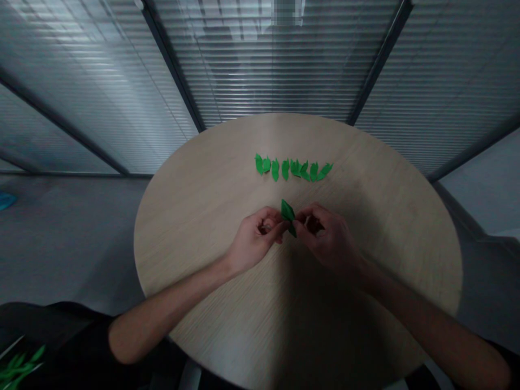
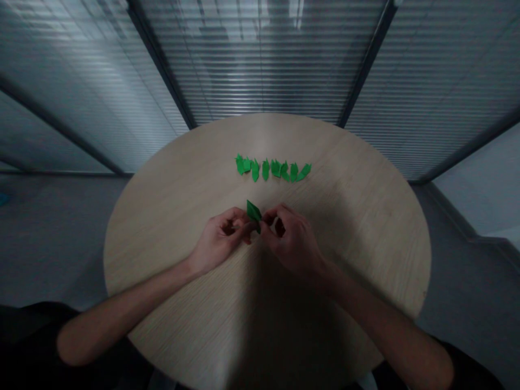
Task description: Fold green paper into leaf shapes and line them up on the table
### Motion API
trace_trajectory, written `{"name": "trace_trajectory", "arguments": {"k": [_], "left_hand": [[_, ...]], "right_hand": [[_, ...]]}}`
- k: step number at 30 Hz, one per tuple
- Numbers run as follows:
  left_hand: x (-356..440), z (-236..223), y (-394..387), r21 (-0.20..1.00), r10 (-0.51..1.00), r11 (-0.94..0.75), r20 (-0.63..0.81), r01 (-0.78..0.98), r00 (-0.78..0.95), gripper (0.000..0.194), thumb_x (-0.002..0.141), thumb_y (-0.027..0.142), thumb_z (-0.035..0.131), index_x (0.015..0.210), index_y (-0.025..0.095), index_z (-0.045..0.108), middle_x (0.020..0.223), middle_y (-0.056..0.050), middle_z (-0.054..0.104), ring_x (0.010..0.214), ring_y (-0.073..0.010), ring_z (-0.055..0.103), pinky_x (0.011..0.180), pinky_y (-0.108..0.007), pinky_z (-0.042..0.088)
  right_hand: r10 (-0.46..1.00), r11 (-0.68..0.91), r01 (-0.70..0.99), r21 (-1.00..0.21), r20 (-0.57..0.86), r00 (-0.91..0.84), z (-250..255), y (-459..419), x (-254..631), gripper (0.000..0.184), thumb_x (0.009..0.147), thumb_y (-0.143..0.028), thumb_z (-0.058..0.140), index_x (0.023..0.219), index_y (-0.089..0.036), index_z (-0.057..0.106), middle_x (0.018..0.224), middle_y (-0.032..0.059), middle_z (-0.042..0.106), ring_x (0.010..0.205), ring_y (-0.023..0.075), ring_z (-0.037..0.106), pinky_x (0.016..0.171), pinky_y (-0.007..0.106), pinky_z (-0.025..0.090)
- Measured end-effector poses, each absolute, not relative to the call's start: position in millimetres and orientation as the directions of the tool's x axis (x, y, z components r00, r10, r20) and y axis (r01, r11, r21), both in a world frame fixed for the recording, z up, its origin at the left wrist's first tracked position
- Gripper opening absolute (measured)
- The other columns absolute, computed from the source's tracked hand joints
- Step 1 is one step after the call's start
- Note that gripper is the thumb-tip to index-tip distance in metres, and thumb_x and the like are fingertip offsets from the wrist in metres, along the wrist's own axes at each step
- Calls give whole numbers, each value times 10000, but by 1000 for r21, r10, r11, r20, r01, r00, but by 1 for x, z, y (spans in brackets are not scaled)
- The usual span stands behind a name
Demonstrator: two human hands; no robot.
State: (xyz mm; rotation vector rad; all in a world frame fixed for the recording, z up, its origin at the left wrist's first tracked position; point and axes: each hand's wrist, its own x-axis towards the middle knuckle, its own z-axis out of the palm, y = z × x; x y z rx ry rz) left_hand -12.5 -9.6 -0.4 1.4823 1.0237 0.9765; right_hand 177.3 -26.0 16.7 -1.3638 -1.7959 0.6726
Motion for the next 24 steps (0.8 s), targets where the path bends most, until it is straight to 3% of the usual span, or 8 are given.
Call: {"name": "trace_trajectory", "arguments": {"k": [7, 13, 17, 24], "left_hand": [[-13, -3, -11, 986, 949, -111, 68, 126, 308, 185, 903, 336, 678, 869, 175, 594, 649, 20, 603, 573, -105, 562, 537, -219, 428], [-11, -5, -15, 923, 945, -264, 189, 279, 267, 241, 902, 300, 647, 738, 191, 509, 653, 44, 475, 599, -95, 444, 554, -236, 382], [-11, -3, -16, 906, 942, -287, 207, 310, 265, 199, 909, 269, 608, 745, 181, 541, 664, 35, 484, 611, -102, 431, 560, -248, 372], [-12, -4, -16, 880, 929, -345, 269, 327, 254, 195, 927, 270, 613, 765, 182, 548, 685, 30, 512, 632, -106, 470, 579, -244, 388]], "right_hand": [[957, 284, 577, -766, 260, -126, 17, -28, 176, 106, 893, -310, 652, 836, -226, 623, 730, 16, 636, 595, 152, 540, 574, 314, 422], [911, 376, 688, -621, 385, -150, 11, -32, 173, 86, 924, -273, 605, 890, -204, 642, 777, 26, 648, 631, 157, 567, 596, 296, 419], [868, 442, 713, -544, 459, -189, 7, -33, 173, 110, 967, -274, 604, 935, -187, 662, 816, 31, 659, 633, 151, 585, 611, 289, 429], [899, 403, 659, -635, 408, -157, 12, -29, 175, 79, 958, -246, 646, 973, -183, 692, 867, 27, 699, 636, 142, 615, 620, 286, 461]]}}
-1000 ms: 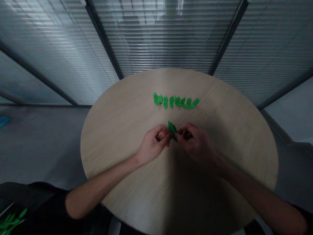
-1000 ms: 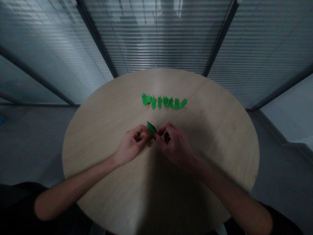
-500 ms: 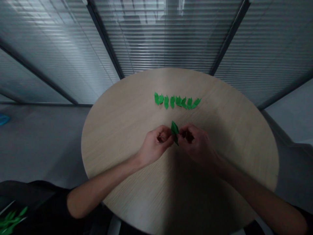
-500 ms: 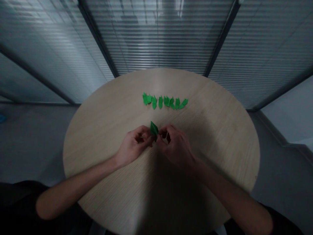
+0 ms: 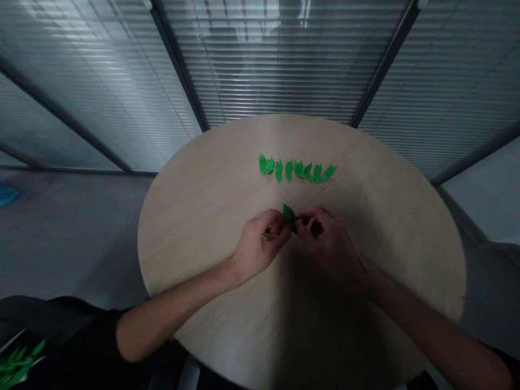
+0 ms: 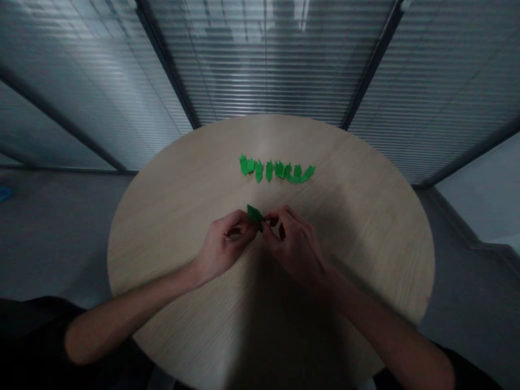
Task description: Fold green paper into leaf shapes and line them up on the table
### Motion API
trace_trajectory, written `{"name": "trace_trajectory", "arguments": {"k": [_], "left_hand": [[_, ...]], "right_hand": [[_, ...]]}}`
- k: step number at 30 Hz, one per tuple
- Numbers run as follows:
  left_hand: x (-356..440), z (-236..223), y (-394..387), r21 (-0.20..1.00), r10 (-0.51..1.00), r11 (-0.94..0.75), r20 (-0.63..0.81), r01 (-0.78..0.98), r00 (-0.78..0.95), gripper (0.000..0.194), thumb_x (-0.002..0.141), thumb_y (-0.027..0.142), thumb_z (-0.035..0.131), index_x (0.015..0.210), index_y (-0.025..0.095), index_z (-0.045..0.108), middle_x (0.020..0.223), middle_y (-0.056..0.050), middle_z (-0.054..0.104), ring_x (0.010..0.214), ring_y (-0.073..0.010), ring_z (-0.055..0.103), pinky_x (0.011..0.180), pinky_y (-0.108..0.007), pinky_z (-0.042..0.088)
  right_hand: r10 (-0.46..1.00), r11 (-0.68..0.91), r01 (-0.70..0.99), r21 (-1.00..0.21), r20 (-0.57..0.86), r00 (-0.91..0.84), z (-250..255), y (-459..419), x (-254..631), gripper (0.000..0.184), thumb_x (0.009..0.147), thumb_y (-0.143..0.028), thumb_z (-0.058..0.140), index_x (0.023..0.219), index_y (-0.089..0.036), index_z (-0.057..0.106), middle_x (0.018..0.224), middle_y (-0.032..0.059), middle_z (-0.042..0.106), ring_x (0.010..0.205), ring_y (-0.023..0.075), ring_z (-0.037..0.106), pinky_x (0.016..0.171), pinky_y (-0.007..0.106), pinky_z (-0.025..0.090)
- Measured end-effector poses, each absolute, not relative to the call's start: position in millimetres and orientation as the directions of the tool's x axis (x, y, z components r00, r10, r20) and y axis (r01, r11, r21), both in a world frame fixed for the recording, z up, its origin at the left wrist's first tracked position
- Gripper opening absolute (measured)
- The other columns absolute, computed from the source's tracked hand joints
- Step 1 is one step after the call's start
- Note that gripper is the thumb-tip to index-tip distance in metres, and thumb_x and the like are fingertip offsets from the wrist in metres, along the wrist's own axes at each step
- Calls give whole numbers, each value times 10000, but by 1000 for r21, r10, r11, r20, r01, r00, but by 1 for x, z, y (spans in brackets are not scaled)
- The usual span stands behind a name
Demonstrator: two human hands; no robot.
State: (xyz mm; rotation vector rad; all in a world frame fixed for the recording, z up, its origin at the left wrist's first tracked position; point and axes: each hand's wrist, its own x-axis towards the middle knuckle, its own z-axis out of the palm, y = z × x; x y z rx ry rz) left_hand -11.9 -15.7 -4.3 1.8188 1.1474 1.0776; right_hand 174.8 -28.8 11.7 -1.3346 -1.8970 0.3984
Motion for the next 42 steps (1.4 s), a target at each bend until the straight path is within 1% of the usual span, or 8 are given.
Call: {"name": "trace_trajectory", "arguments": {"k": [4, 11, 16, 22, 26, 31, 38, 42], "left_hand": [[-12, -4, -16, 864, 925, -358, 277, 354, 260, 183, 928, 262, 613, 775, 182, 550, 697, 22, 541, 639, -111, 491, 582, -247, 395], [-11, -4, -16, 881, 932, -340, 267, 330, 246, 167, 940, 258, 616, 804, 189, 547, 705, 30, 540, 646, -108, 501, 591, -234, 415], [-10, -3, -15, 885, 929, -338, 258, 320, 266, 141, 957, 268, 602, 847, 181, 584, 735, 9, 590, 663, -118, 539, 595, -238, 434], [-12, -5, -13, 862, 922, -361, 272, 356, 276, 159, 957, 278, 599, 831, 183, 579, 736, -1, 593, 669, -131, 545, 592, -251, 434], [-12, -4, -14, 863, 920, -360, 266, 354, 288, 133, 945, 256, 600, 836, 183, 582, 749, -2, 601, 680, -132, 552, 602, -252, 439], [-12, -5, -15, 864, 930, -336, 240, 376, 280, 142, 935, 270, 604, 830, 175, 610, 737, 0, 609, 663, -127, 547, 596, -246, 434], [-11, -3, -17, 864, 934, -325, 227, 386, 277, 201, 935, 291, 633, 773, 173, 616, 671, 19, 562, 619, -113, 506, 572, -227, 422], [-11, -4, -16, 898, 953, -270, 199, 348, 226, 282, 929, 316, 658, 696, 179, 573, 615, 32, 512, 567, -101, 470, 513, -212, 387]], "right_hand": [[897, 403, 648, -646, 420, -139, 11, -28, 174, 59, 944, -245, 675, 929, -194, 700, 798, 3, 684, 612, 136, 610, 602, 281, 454], [855, 468, 623, -627, 500, -139, 7, -28, 175, 25, 944, -226, 673, 932, -204, 674, 826, -1, 690, 613, 119, 624, 619, 267, 482], [892, 421, 568, -707, 436, -120, 9, -26, 176, 48, 934, -251, 672, 940, -204, 683, 853, 18, 714, 635, 132, 648, 618, 274, 503], [960, 273, 500, -822, 265, -88, 12, -23, 176, 132, 913, -326, 695, 920, -195, 706, 768, 19, 720, 603, 144, 626, 576, 280, 483], [969, 244, 514, -822, 228, -94, 15, -23, 177, 136, 893, -327, 693, 887, -192, 701, 721, 10, 699, 587, 145, 609, 563, 280, 463], [947, 311, 592, -743, 292, -131, 14, -24, 176, 87, 898, -277, 667, 871, -195, 674, 734, 12, 695, 599, 147, 619, 589, 284, 462], [804, 494, 758, -426, 556, -212, 4, -30, 173, 61, 957, -192, 609, 904, -203, 638, 824, 35, 697, 660, 158, 646, 608, 291, 455], [743, 559, 755, -344, 612, -271, 4, -32, 171, 91, 985, -159, 576, 946, -212, 639, 848, 41, 702, 718, 169, 660, 634, 295, 493]]}}
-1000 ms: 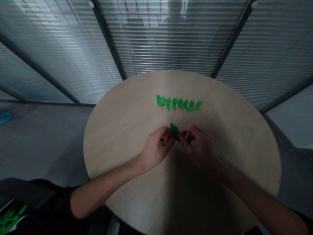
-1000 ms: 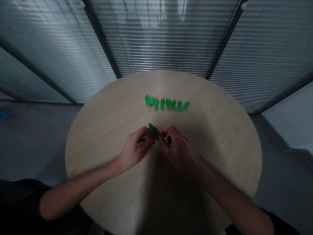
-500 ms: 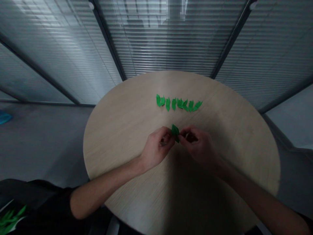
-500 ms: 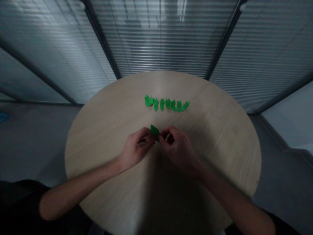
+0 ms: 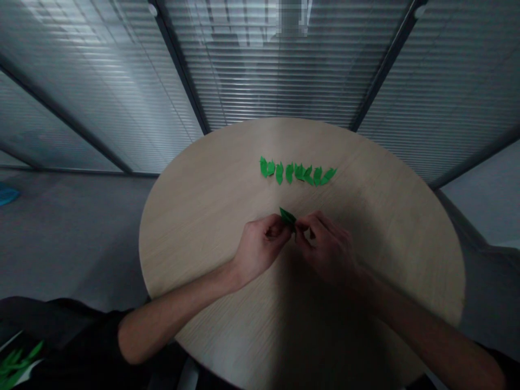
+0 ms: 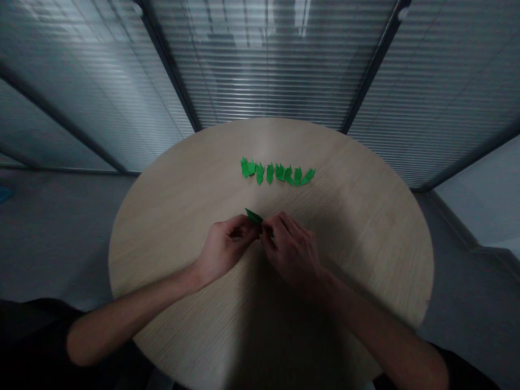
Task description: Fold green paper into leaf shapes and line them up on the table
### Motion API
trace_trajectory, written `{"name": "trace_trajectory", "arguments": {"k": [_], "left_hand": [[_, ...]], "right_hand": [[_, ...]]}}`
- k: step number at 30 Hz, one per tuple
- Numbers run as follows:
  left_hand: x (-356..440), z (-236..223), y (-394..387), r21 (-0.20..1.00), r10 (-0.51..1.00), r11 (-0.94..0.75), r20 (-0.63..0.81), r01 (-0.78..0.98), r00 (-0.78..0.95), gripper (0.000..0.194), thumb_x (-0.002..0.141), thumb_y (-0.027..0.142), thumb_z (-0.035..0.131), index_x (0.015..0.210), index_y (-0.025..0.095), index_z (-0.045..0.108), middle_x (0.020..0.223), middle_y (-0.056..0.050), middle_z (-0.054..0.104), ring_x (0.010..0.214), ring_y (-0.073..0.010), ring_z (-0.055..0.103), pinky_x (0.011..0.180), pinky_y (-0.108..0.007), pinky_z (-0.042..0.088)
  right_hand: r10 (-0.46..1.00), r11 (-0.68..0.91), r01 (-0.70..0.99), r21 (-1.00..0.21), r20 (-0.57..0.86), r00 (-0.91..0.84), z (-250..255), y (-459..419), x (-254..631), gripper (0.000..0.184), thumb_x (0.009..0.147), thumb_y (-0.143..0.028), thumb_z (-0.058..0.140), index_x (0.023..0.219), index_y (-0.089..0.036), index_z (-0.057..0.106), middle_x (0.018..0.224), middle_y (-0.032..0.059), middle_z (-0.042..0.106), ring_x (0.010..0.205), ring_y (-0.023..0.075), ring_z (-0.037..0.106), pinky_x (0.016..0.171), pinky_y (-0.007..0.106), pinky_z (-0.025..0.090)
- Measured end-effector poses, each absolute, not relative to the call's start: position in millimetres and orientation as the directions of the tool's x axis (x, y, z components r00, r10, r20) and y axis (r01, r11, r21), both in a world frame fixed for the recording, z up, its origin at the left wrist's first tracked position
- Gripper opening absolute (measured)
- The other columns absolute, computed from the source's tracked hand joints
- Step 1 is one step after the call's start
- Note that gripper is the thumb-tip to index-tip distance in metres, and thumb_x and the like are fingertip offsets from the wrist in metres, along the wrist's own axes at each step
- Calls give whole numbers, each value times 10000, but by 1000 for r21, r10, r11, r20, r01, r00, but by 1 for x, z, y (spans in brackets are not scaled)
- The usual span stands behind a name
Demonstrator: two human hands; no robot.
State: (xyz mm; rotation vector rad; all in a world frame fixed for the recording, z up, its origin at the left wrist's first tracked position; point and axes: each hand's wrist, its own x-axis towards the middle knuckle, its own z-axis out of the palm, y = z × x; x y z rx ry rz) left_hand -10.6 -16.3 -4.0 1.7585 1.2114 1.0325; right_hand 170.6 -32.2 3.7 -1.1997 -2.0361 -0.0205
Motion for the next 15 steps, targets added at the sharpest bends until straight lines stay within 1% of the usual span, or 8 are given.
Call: {"name": "trace_trajectory", "arguments": {"k": [2, 5, 7, 9, 12, 15], "left_hand": [[-9, -5, -16, 930, 961, -227, 167, 289, 218, 288, 935, 333, 655, 701, 176, 594, 614, 26, 539, 567, -104, 507, 527, -215, 426], [-6, -3, -14, 980, 965, -145, 110, 133, 238, 231, 934, 346, 656, 802, 157, 669, 705, -22, 672, 645, -131, 634, 597, -236, 524], [-5, -1, -14, 995, 964, -93, 83, 31, 252, 200, 925, 337, 661, 864, 148, 685, 760, -43, 718, 686, -142, 681, 638, -248, 567], [-4, 2, -13, 997, 965, -63, 69, -34, 253, 181, 918, 321, 663, 873, 147, 678, 751, -36, 714, 683, -139, 689, 659, -254, 590], [-4, 2, -12, 995, 968, -58, 76, -80, 240, 158, 898, 297, 680, 846, 149, 657, 718, -19, 692, 666, -129, 681, 663, -249, 595], [-5, 2, -11, 995, 969, -68, 84, -77, 233, 148, 897, 278, 676, 824, 154, 640, 700, -14, 684, 663, -127, 679, 663, -247, 593]], "right_hand": [[728, 588, 734, -339, 618, -298, 4, -32, 171, 103, 991, -152, 571, 992, -213, 654, 879, 51, 707, 765, 181, 668, 678, 309, 528], [696, 622, 703, -345, 656, -293, 4, -31, 172, 116, 995, -153, 589, 1036, -212, 680, 896, 62, 688, 825, 201, 656, 742, 341, 560], [672, 636, 686, -352, 690, -270, 4, -30, 174, 140, 985, -143, 605, 1058, -211, 703, 925, 77, 669, 869, 220, 639, 776, 372, 569], [656, 645, 676, -357, 712, -250, 3, -29, 175, 183, 974, -126, 609, 1084, -216, 724, 989, 96, 660, 926, 241, 626, 814, 413, 572], [652, 660, 655, -368, 714, -255, 3, -28, 176, 225, 976, -120, 599, 1120, -226, 736, 1102, 116, 660, 1028, 265, 619, 880, 460, 569], [676, 687, 578, -440, 678, -288, 2, -28, 177, 267, 1001, -111, 555, 1171, -229, 725, 1118, 107, 663, 1042, 241, 641, 894, 434, 580]]}}
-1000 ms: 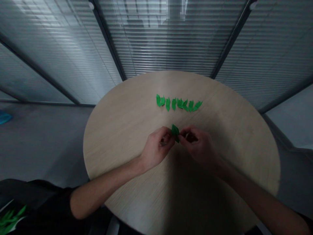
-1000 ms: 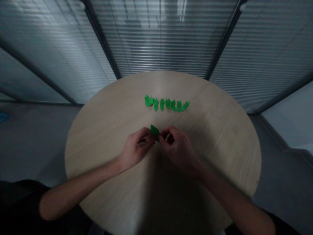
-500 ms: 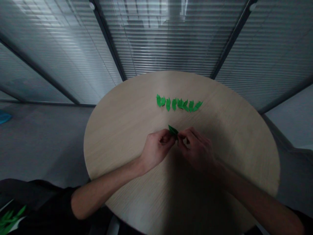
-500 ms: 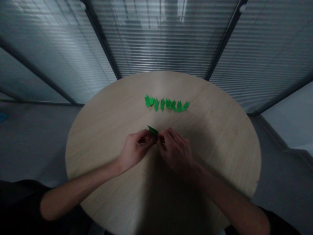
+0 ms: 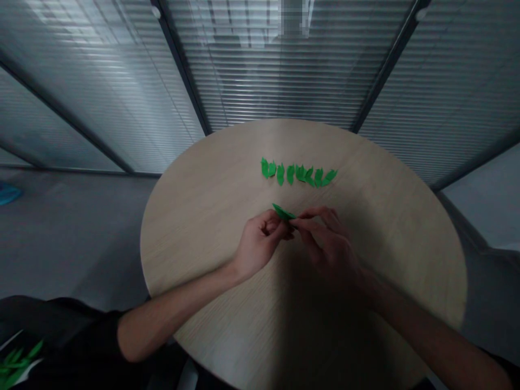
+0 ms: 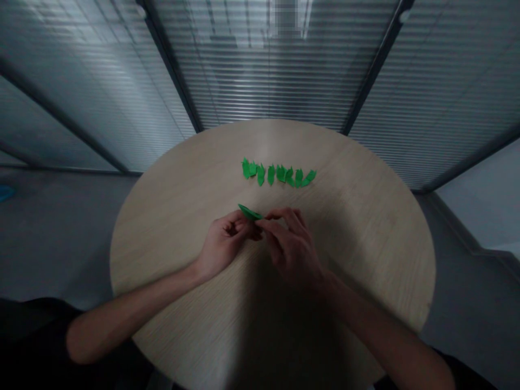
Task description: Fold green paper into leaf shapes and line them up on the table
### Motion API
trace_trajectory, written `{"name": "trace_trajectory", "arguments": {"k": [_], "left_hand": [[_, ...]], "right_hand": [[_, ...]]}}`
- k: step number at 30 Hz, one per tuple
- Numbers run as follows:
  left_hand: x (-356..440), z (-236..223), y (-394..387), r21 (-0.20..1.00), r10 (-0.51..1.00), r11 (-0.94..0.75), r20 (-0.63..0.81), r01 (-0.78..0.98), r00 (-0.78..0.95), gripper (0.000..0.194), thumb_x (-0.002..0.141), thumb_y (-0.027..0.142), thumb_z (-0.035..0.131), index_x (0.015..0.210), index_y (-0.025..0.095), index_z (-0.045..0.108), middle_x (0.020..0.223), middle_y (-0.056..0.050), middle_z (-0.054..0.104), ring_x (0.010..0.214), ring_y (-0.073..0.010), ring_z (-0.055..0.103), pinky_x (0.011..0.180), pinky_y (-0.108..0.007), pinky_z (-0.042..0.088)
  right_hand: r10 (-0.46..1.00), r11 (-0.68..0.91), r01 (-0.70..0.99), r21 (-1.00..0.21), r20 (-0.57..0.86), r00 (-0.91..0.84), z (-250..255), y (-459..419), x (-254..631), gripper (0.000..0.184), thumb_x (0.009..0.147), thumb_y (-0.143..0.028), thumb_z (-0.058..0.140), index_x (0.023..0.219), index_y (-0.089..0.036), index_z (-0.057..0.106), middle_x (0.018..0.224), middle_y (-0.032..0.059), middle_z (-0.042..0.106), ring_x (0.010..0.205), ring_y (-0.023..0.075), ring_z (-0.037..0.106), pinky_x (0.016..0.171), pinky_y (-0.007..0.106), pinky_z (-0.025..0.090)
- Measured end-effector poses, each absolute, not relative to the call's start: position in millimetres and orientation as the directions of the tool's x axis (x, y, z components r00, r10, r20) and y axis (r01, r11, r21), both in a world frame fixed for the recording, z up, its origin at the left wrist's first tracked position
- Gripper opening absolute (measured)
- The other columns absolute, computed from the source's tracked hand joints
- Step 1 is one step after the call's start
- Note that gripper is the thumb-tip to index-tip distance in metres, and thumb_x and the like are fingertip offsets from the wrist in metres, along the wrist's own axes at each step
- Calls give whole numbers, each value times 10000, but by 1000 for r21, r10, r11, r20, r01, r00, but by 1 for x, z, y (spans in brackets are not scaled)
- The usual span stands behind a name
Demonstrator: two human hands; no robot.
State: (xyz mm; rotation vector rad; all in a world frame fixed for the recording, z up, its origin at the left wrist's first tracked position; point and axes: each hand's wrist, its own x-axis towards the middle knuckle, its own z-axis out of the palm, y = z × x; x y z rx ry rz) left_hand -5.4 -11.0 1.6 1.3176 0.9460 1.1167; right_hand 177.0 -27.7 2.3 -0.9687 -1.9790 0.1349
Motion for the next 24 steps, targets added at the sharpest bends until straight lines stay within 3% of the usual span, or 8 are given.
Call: {"name": "trace_trajectory", "arguments": {"k": [3, 8, 13, 19, 24], "left_hand": [[-6, 3, -12, 996, 965, -72, 85, -61, 247, 159, 922, 284, 650, 829, 155, 635, 723, -29, 700, 676, -136, 696, 669, -258, 599], [-6, 4, -12, 995, 959, -94, 101, -39, 264, 222, 946, 360, 664, 868, 155, 629, 740, -32, 701, 689, -145, 705, 662, -268, 605], [-7, 3, -9, 991, 957, -77, 105, -112, 272, 231, 932, 381, 686, 895, 160, 631, 794, -32, 719, 707, -147, 722, 694, -283, 634], [-9, 4, -8, 987, 951, -76, 114, -140, 289, 245, 923, 394, 698, 887, 166, 615, 793, -32, 729, 683, -141, 725, 684, -272, 632], [-10, 5, -9, 991, 946, -98, 120, -89, 302, 248, 932, 405, 694, 900, 173, 613, 777, -25, 719, 676, -143, 721, 659, -269, 622]], "right_hand": [[711, 681, 506, -529, 642, -287, 1, -27, 177, 269, 1027, -126, 530, 1188, -226, 720, 1078, 90, 656, 970, 198, 673, 838, 369, 598], [725, 664, 517, -541, 634, -268, 0, -26, 178, 248, 1042, -172, 528, 1175, -229, 729, 1036, 79, 653, 896, 176, 681, 784, 324, 608], [686, 704, 522, -482, 651, -325, 5, -27, 180, 309, 1034, -145, 493, 1241, -223, 710, 1072, 99, 678, 960, 203, 681, 837, 367, 611], [548, 805, 509, -304, 708, -445, 11, -27, 186, 413, 990, -108, 534, 1378, -222, 614, 1147, 123, 723, 1009, 249, 669, 886, 437, 593], [565, 795, 509, -330, 707, -426, 12, -28, 185, 369, 986, -100, 525, 1308, -259, 612, 1078, 79, 761, 1009, 247, 704, 905, 441, 600]]}}
